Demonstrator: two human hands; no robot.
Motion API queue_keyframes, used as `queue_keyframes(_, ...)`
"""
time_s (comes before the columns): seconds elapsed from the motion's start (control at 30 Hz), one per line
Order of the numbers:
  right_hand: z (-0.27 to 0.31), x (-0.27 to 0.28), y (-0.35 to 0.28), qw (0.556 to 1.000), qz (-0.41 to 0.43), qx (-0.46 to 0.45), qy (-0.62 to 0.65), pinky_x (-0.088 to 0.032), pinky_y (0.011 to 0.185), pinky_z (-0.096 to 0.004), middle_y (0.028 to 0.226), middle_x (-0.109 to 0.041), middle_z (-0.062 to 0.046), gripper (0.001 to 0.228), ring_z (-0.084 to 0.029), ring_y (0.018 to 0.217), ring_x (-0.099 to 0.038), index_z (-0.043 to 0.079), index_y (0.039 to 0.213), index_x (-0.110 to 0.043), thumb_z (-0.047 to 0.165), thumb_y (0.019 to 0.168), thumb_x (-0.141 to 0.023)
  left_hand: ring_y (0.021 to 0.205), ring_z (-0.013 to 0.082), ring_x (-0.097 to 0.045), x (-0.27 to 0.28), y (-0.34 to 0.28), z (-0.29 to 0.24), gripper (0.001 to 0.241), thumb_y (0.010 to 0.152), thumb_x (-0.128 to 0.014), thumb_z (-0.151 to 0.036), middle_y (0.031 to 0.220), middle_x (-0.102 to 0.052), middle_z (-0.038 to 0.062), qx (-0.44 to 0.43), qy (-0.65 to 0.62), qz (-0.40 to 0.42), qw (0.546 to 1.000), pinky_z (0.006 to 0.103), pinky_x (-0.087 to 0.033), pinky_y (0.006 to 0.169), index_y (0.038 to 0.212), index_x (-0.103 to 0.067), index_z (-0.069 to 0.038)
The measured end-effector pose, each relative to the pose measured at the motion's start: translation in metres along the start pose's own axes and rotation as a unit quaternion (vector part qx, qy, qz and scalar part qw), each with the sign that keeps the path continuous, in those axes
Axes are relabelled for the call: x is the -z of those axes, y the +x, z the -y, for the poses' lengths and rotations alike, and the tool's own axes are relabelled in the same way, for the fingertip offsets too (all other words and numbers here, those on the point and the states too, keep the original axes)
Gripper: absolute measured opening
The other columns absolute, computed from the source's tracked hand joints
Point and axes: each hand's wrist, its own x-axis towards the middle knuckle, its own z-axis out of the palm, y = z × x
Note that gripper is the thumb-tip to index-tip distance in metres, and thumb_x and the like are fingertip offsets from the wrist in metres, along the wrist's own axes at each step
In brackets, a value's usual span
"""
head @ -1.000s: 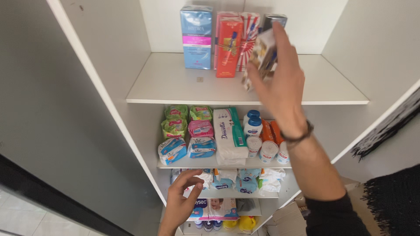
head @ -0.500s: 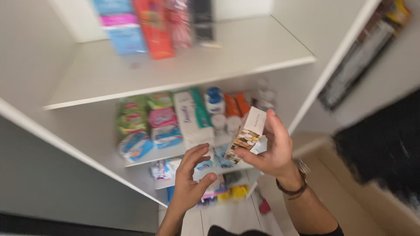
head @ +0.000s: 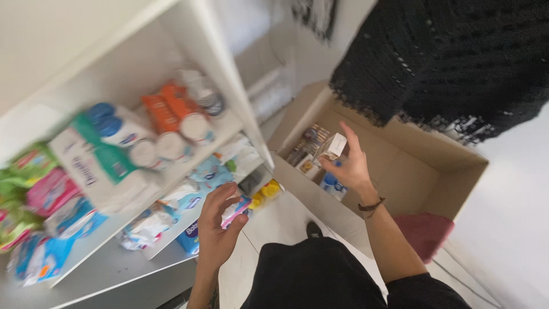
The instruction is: The person picks up various items from a white shelf, including soap boxes, packaged snacks, perfumes, and tubes of cream, and places them into a cardboard box on the floor.
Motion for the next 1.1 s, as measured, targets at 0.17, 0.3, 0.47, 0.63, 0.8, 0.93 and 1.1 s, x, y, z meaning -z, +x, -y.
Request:
queue_keyframes(0.17, -0.081, 0.027, 0.007, 0.992, -0.038, -0.12, -0.014, -0.066, 0.1, -0.038, 0.142, -0.071, -0.008, 0.097, -0.022, 0.115, -0.076, 0.013, 0.175, -0.05, 0.026, 0.092, -0.098, 0.142, 0.0283, -0.076, -0.041, 0.01, 0.002, 0.055, 0.109, -0.08, -0.039, 0.162, -0.066, 0.015, 0.036, 0.023, 0.035, 0.998, 0.0445, -0.072, 0.118, 0.157, -0.069, -0.016)
queue_keyframes(0.3, -0.138, 0.038, 0.014, 0.971, -0.078, -0.224, -0.001, -0.064, 0.087, -0.044, 0.13, -0.074, -0.009, 0.084, -0.023, 0.108, -0.073, 0.014, 0.163, -0.053, 0.034, 0.094, -0.097, 0.148, 0.0312, -0.07, -0.064, 0.018, 0.003, 0.056, 0.108, -0.078, -0.044, 0.158, -0.073, 0.015, 0.054, 0.077, 0.056, 0.994, 0.045, -0.072, 0.112, 0.155, -0.069, -0.016)
queue_keyframes(0.47, -0.201, 0.036, 0.037, 0.956, -0.096, -0.276, -0.015, -0.065, 0.082, -0.048, 0.123, -0.071, -0.01, 0.086, -0.022, 0.096, -0.072, 0.014, 0.162, -0.051, 0.042, 0.095, -0.097, 0.15, 0.0312, -0.069, -0.08, 0.019, 0.011, 0.055, 0.108, -0.079, -0.039, 0.158, -0.072, 0.015, 0.093, 0.082, 0.059, 0.991, 0.0456, -0.071, 0.114, 0.156, -0.069, -0.014)
queue_keyframes(0.63, -0.248, 0.021, 0.071, 0.958, -0.124, -0.255, -0.04, -0.07, 0.081, -0.047, 0.126, -0.077, -0.013, 0.078, -0.027, 0.096, -0.079, 0.018, 0.16, -0.054, 0.037, 0.099, -0.098, 0.147, 0.0306, -0.073, -0.089, 0.021, 0.009, 0.054, 0.106, -0.081, -0.04, 0.156, -0.075, 0.014, 0.145, 0.098, 0.053, 0.983, 0.0451, -0.071, 0.113, 0.153, -0.072, -0.015)
queue_keyframes(0.8, -0.31, -0.008, 0.117, 0.95, -0.138, -0.272, -0.061, -0.066, 0.087, -0.051, 0.119, -0.077, -0.013, 0.076, -0.029, 0.1, -0.076, 0.015, 0.155, -0.063, 0.049, 0.097, -0.098, 0.148, 0.0283, -0.071, -0.091, 0.02, 0.011, 0.054, 0.105, -0.081, -0.039, 0.157, -0.074, 0.013, 0.181, 0.114, 0.044, 0.976, 0.044, -0.071, 0.112, 0.152, -0.073, -0.014)
queue_keyframes(0.93, -0.371, -0.045, 0.149, 0.938, -0.154, -0.296, -0.094, -0.06, 0.104, -0.061, 0.125, -0.077, -0.018, 0.075, -0.035, 0.123, -0.07, 0.009, 0.154, -0.066, 0.046, 0.098, -0.1, 0.147, 0.0277, -0.072, -0.09, 0.016, 0.015, 0.051, 0.104, -0.085, -0.03, 0.158, -0.075, 0.013, 0.195, 0.127, 0.044, 0.971, 0.043, -0.071, 0.112, 0.15, -0.075, -0.013)
queue_keyframes(1.1, -0.398, -0.08, 0.156, 0.937, -0.057, -0.299, -0.17, -0.063, 0.093, -0.062, 0.124, -0.075, -0.027, 0.083, -0.044, 0.116, -0.069, 0.006, 0.17, -0.058, 0.062, 0.111, -0.079, 0.145, 0.0269, -0.074, -0.091, 0.012, 0.013, 0.054, 0.102, -0.084, -0.04, 0.157, -0.077, 0.012, 0.248, 0.133, 0.029, 0.959, 0.0422, -0.071, 0.111, 0.148, -0.078, -0.012)
